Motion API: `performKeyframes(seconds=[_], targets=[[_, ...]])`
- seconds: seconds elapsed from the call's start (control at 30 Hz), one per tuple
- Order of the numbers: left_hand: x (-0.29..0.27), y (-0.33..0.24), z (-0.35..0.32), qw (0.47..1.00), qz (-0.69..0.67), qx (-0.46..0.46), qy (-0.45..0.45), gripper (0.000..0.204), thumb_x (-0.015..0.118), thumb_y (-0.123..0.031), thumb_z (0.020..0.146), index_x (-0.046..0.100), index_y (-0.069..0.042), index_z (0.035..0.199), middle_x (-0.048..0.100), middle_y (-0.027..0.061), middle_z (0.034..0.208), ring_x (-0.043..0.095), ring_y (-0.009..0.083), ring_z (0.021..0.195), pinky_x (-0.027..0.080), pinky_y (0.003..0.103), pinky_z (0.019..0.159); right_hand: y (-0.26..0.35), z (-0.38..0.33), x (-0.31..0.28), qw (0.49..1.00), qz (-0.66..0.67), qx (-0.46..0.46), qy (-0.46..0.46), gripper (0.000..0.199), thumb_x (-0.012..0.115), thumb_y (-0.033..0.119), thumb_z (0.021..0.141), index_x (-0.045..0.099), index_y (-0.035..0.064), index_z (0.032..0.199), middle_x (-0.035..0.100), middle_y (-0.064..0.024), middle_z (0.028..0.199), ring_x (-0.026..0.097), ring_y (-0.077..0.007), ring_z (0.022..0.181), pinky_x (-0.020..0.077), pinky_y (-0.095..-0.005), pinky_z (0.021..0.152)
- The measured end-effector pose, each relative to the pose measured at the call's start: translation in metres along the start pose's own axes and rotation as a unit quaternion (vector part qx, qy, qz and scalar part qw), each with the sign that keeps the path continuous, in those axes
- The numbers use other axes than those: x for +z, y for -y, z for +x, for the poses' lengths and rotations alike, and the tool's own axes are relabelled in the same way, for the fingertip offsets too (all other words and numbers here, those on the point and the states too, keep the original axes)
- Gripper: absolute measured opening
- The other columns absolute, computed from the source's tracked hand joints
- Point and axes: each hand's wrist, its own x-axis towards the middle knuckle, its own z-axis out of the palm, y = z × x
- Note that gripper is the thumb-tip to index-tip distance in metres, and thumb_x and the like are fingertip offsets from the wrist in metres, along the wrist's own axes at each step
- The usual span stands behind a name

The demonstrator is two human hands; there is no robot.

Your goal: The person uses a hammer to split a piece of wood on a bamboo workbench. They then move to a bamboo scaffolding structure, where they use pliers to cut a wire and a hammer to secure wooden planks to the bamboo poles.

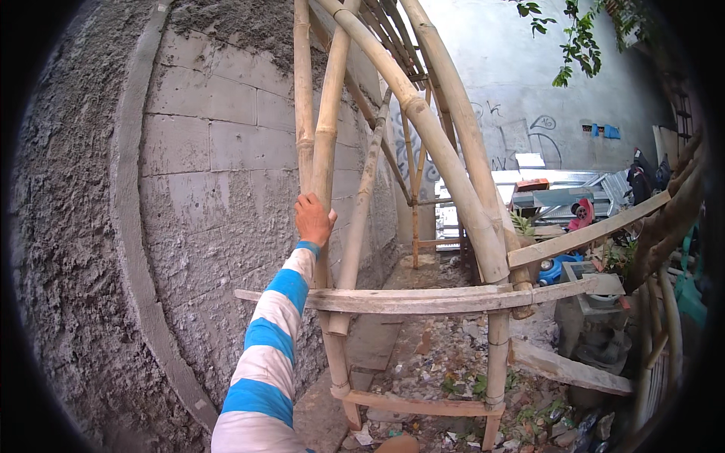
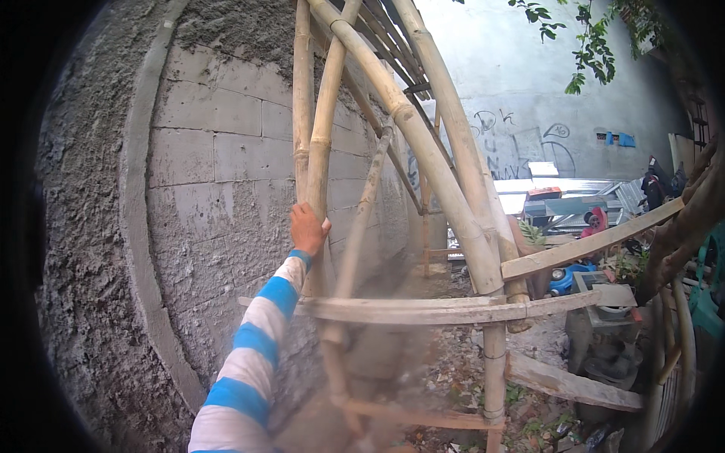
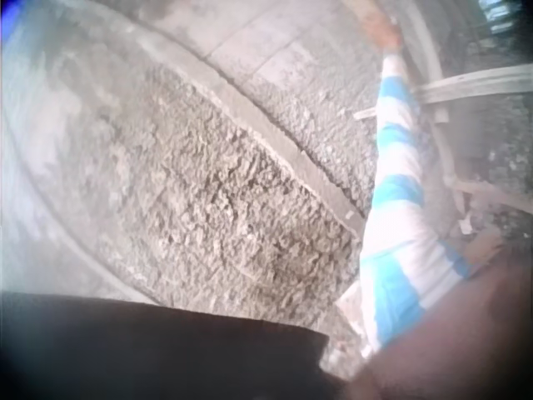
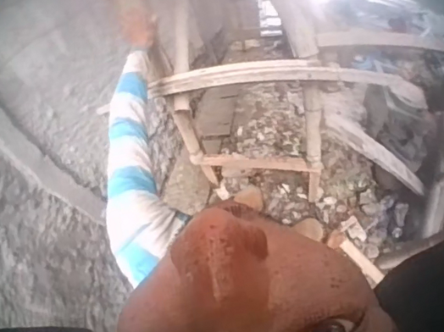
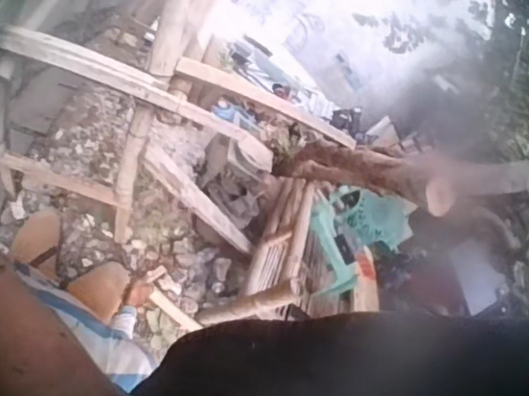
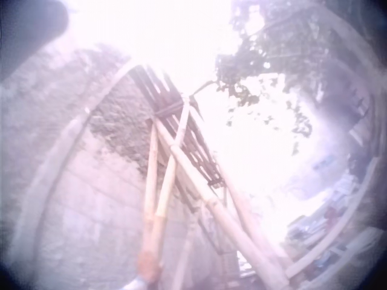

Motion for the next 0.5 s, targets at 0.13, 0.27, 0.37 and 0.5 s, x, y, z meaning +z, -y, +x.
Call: performKeyframes(seconds=[0.13,0.27,0.37,0.5], targets=[[0.002,0.002,-0.001,1.0,0.003,-0.009,0.005,0.063,0.087,-0.03,0.076,0.047,0.002,0.113,0.051,0.0202,0.115,0.058,0.0397,0.108,0.057,0.046,0.085,-0.009,0.007,-0.001,1.0,0.019,0.005,-0.006,0.051,0.054,0.052,0.105,0.055,0.0007,0.101,0.054,-0.0128,0.074,0.049,-0.026,0.061,0.0383,-0.0415,0.057],[-0.001,0.005,0.0,1.0,0.005,-0.008,0.016,0.063,0.086,-0.029,0.077,0.046,0.002,0.114,0.051,0.0213,0.116,0.057,0.0413,0.109,0.057,0.048,0.086,-0.021,0.012,0.001,0.999,0.051,0.012,-0.016,0.048,0.054,0.05,0.105,0.052,0.0023,0.098,0.05,-0.0099,0.069,0.047,-0.023,0.055,0.0363,-0.0395,0.051],[-0.001,0.007,0.003,1.0,0.004,-0.007,0.014,0.063,0.086,-0.029,0.077,0.046,0.003,0.114,0.051,0.0217,0.117,0.057,0.0422,0.11,0.056,0.049,0.087,-0.036,0.019,0.0,0.996,0.084,0.016,-0.026,0.047,0.054,0.049,0.105,0.05,0.0034,0.096,0.048,-0.0077,0.065,0.044,-0.0207,0.051,0.0348,-0.038,0.047],[0.01,0.007,0.002,1.0,0.007,-0.002,0.017,0.064,0.086,-0.032,0.079,0.047,0.004,0.115,0.051,0.0225,0.118,0.057,0.0427,0.112,0.055,0.049,0.088,-0.056,0.026,-0.003,0.989,0.139,0.027,-0.039,0.045,0.055,0.048,0.106,0.048,0.0049,0.094,0.044,-0.0049,0.06,0.042,-0.0177,0.046,0.0328,-0.036,0.041]])
